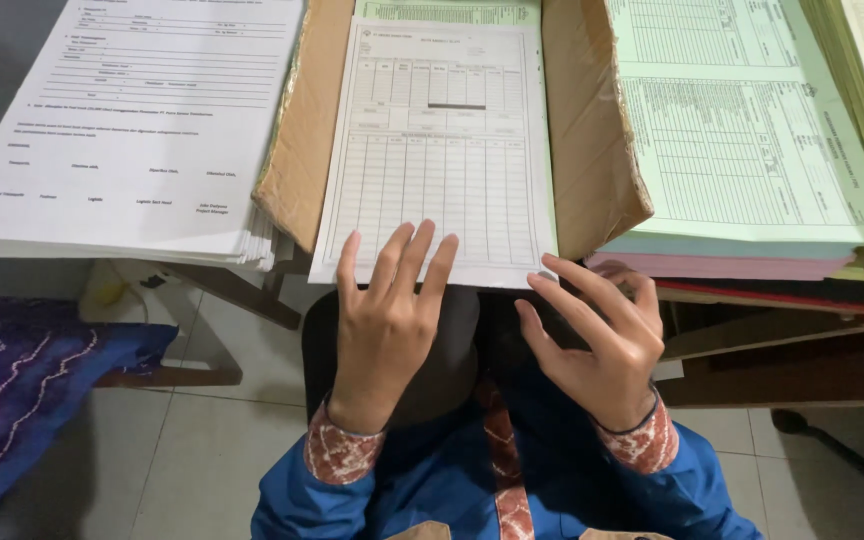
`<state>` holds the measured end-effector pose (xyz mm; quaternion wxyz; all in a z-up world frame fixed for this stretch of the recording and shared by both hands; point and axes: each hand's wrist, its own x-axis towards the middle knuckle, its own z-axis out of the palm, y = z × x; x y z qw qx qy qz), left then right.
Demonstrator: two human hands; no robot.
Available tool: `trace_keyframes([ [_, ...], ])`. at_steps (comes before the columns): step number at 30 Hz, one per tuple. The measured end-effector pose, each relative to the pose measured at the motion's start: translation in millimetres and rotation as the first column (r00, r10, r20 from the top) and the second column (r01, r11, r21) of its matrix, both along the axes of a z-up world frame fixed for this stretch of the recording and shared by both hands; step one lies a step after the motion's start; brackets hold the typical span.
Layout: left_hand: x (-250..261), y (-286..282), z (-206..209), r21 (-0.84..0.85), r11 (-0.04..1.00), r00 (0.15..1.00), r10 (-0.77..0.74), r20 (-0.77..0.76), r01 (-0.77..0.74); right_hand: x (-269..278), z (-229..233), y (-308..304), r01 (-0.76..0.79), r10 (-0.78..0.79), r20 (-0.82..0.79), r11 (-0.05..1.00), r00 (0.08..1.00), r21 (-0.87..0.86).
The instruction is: Sorting and organizing printed documents into stacks and boxes
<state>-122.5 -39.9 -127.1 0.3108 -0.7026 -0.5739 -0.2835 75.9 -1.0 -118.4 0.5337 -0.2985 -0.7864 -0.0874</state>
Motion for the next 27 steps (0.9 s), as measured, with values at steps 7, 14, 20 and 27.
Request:
trace_keyframes([
  [7, -10.9, 23.4, -24.3, -0.142, 0.985, 0.99, -0.076, 0.122, 0.093, -1.6, -2.7, 15.1, 0.02, -0.016, 0.069, 0.999, 0.997, -0.048],
  [14, -9.6, 29.3, -24.3, -0.192, 0.977, 0.984, -0.061, 0.169, 0.093, 3.7, 0.3, 17.7, -0.003, 0.003, -0.014, 1.0, 1.0, -0.024],
  [20, -3.8, 22.7, -6.1, -0.203, 0.978, 0.997, -0.035, 0.071, 0.048, 96.3, -0.8, 22.6, 0.047, -0.023, -0.102, 0.971, 0.995, 0.235],
  [27, 41.6, 12.1, 33.1, -0.086, 0.963, 0.966, -0.249, 0.067, 0.254, 203.5, 36.5, 26.6, 0.501, -0.517, 0.112, 0.853, 0.849, 0.145],
])
